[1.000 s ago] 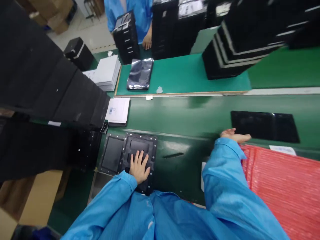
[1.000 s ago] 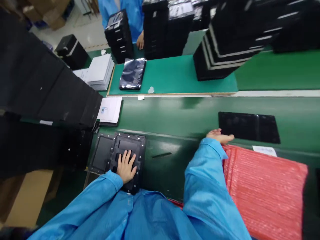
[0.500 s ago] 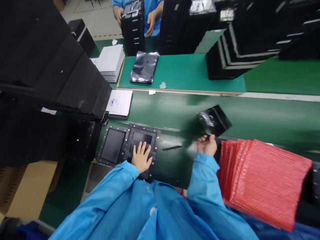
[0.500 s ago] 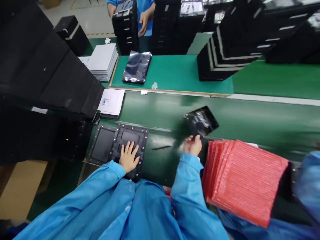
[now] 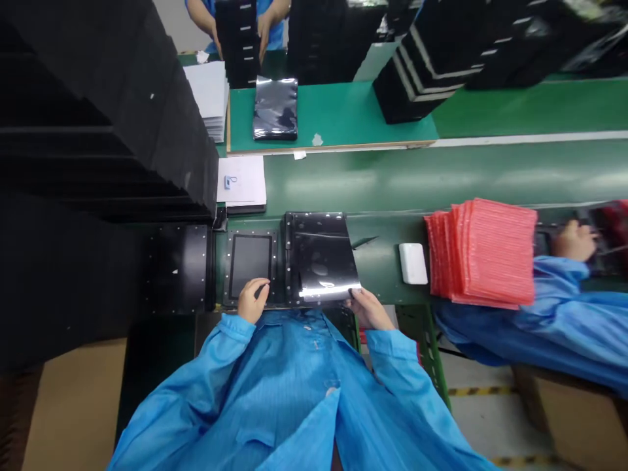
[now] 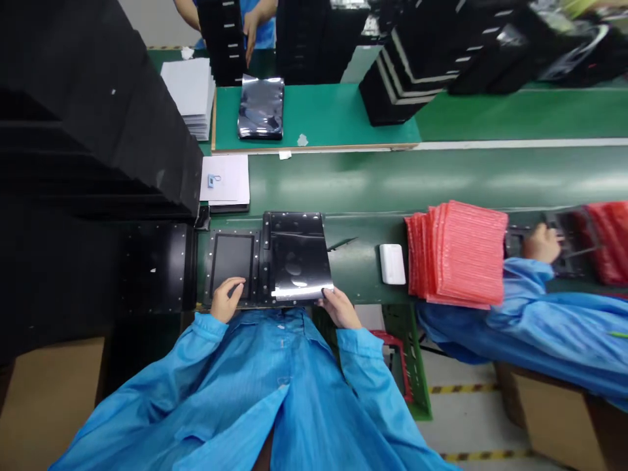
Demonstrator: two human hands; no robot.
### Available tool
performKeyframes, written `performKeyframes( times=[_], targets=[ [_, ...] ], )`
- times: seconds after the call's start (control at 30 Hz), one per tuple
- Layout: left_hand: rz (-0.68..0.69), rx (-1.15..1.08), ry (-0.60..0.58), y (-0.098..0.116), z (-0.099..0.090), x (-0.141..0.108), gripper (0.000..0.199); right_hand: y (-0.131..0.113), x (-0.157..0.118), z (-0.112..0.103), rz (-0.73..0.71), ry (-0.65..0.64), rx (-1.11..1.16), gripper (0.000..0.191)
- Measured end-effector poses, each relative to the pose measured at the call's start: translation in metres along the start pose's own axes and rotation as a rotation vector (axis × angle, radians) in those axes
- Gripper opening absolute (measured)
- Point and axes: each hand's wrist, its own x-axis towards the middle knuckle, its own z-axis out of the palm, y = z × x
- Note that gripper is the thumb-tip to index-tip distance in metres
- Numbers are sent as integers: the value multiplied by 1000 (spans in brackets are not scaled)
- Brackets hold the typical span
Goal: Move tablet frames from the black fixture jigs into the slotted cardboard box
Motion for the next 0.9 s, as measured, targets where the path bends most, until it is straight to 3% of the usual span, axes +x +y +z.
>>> performKeyframes(
  times=[0.13,0.33,0.43,0.57,0.63,0.7,0.77,0.9],
  targets=[
    [11,-32,-117,-21,-14,-10,25,9,1,12,51,103,-115,52],
    [16,-4,-294,-30,-12,-23,23,22,-9,10,79,90,-274,58],
    [5,24,-362,-30,-1,-20,30,19,-9,6,-38,152,-624,54],
    [2,42,-407,-26,27,-3,62,11,9,4,-307,348,-1061,49],
    [-2,22,-408,-23,47,5,77,17,20,3,-437,419,-1044,47],
    [-22,-21,-381,-23,65,6,86,33,25,1,-483,450,-875,61],
    [-62,-60,-344,-26,80,-1,83,57,22,-2,-408,418,-668,76],
    [-124,-5,-271,-28,94,-14,77,86,14,-15,-265,254,-426,75]
  ],
)
